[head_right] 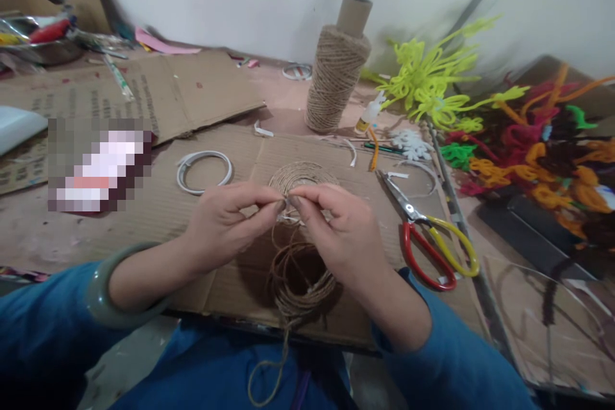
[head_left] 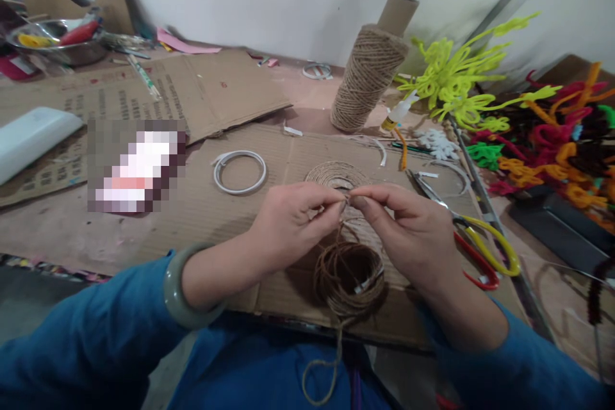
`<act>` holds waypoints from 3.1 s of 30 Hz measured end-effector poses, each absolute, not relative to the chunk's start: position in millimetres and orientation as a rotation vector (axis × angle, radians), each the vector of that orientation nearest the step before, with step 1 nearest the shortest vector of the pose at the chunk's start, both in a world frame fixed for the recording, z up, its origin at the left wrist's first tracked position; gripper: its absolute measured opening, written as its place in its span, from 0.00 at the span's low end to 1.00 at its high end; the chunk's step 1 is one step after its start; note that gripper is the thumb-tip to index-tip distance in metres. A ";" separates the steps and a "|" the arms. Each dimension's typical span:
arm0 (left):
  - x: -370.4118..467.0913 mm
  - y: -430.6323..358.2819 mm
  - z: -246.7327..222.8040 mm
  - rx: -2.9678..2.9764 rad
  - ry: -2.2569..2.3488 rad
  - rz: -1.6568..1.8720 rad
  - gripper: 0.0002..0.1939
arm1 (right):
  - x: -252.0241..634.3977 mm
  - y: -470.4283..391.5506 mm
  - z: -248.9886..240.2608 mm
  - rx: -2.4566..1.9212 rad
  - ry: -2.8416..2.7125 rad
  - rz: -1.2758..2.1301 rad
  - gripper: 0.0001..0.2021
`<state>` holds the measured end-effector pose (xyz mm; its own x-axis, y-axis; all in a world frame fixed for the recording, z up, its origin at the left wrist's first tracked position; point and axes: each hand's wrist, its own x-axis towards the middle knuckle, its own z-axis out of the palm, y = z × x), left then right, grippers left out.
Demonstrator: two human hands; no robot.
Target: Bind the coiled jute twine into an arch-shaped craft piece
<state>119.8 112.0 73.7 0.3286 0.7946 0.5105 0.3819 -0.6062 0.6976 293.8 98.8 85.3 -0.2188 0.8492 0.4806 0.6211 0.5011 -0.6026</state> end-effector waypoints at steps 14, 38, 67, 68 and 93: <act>119.2 113.1 73.3 2.040 1.026 1.291 0.06 | 290.2 94.4 85.9 -1.092 -2.010 0.131 0.04; 118.1 112.7 64.4 2.360 0.963 1.331 0.05 | 294.3 99.2 88.4 -1.116 -2.134 0.141 0.06; 119.4 115.3 75.6 1.788 1.012 1.154 0.08 | 296.1 98.0 86.4 -1.108 -1.983 0.210 0.06; 119.3 115.5 75.8 1.766 1.005 1.152 0.08 | 295.6 97.2 86.7 -1.099 -1.989 0.197 0.06; 117.8 114.3 67.6 2.572 0.909 1.442 0.04 | 297.3 98.5 88.7 -1.183 -2.139 0.425 0.07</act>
